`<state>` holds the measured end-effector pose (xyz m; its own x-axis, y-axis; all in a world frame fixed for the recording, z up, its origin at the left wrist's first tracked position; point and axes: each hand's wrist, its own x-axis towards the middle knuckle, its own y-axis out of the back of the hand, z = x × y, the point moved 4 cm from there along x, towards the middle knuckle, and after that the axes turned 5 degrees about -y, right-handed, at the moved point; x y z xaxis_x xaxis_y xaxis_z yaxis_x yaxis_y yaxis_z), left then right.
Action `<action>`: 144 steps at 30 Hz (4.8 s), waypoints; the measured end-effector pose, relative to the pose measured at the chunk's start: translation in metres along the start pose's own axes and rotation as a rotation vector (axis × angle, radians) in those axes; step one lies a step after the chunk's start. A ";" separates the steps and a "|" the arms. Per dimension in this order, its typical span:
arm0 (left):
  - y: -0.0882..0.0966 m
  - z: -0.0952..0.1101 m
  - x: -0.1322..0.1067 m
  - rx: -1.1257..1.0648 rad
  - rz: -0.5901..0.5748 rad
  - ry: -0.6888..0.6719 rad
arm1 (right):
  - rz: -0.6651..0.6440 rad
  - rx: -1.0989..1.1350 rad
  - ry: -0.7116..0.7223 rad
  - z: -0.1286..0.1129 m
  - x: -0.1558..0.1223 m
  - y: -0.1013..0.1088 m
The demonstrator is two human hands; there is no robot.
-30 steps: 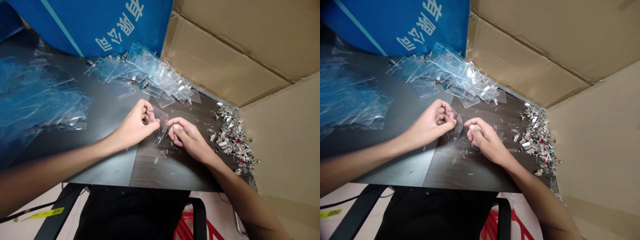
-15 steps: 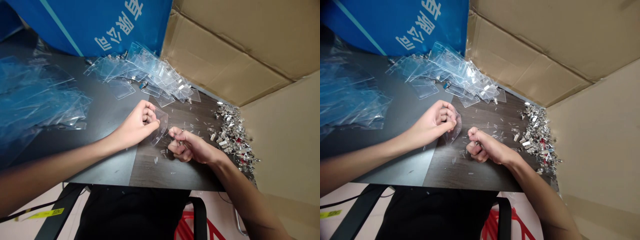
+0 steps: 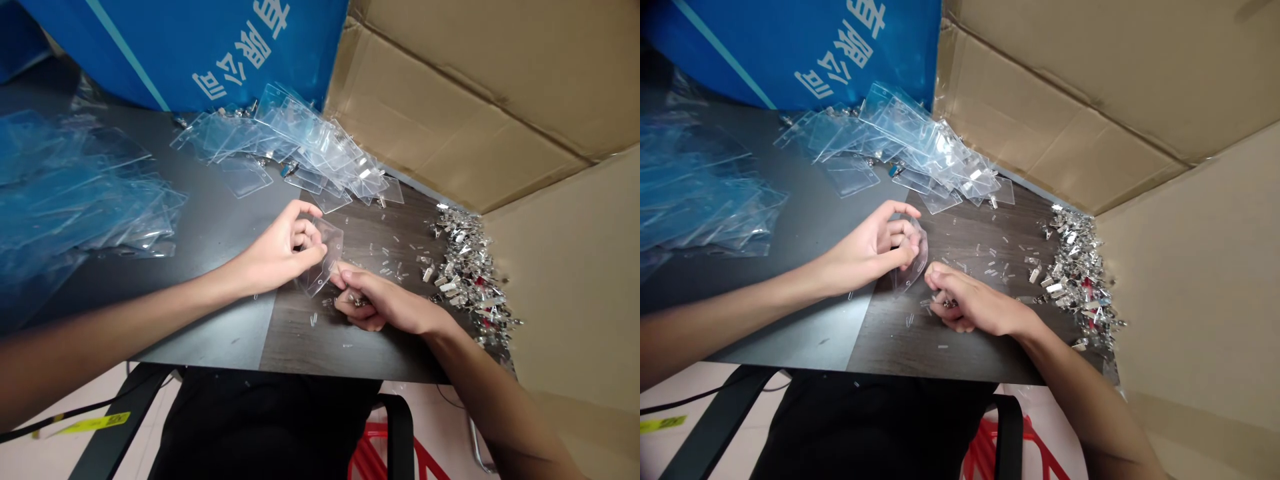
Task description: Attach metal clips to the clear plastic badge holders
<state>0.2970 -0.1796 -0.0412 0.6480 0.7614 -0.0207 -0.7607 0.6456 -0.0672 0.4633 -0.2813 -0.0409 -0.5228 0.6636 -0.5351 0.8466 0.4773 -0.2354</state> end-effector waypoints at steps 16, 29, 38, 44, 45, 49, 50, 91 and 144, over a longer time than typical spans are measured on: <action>0.001 -0.001 0.001 -0.151 0.087 0.033 | 0.255 -0.152 0.346 -0.016 -0.001 0.006; -0.002 0.000 -0.002 -0.153 0.051 0.021 | 0.444 -0.189 0.422 -0.016 -0.001 0.017; -0.003 -0.001 -0.002 -0.132 0.050 0.010 | 0.405 -0.155 0.426 -0.015 0.000 0.016; -0.006 -0.001 -0.006 -0.089 -0.052 -0.010 | 0.338 -0.187 0.456 -0.021 0.002 0.012; -0.007 -0.001 -0.006 -0.070 -0.057 -0.020 | 0.344 -0.214 0.457 -0.022 0.002 0.012; -0.007 0.003 -0.007 0.037 -0.036 -0.092 | 0.391 -0.322 0.426 -0.022 0.004 0.010; -0.007 0.004 -0.006 0.051 -0.031 -0.107 | 0.404 -0.329 0.418 -0.021 0.004 0.010; 0.000 0.000 -0.016 0.287 -0.005 -0.222 | 0.395 -0.497 0.399 -0.018 0.000 0.001; 0.267 0.066 -0.025 1.592 0.411 0.409 | 1.340 -1.064 -0.606 -0.040 -0.062 0.137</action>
<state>0.0751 -0.0224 0.0071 0.1851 0.9821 -0.0345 0.0149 0.0323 0.9994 0.6079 -0.2344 -0.0073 0.6943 0.7036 -0.1515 0.0730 0.1406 0.9874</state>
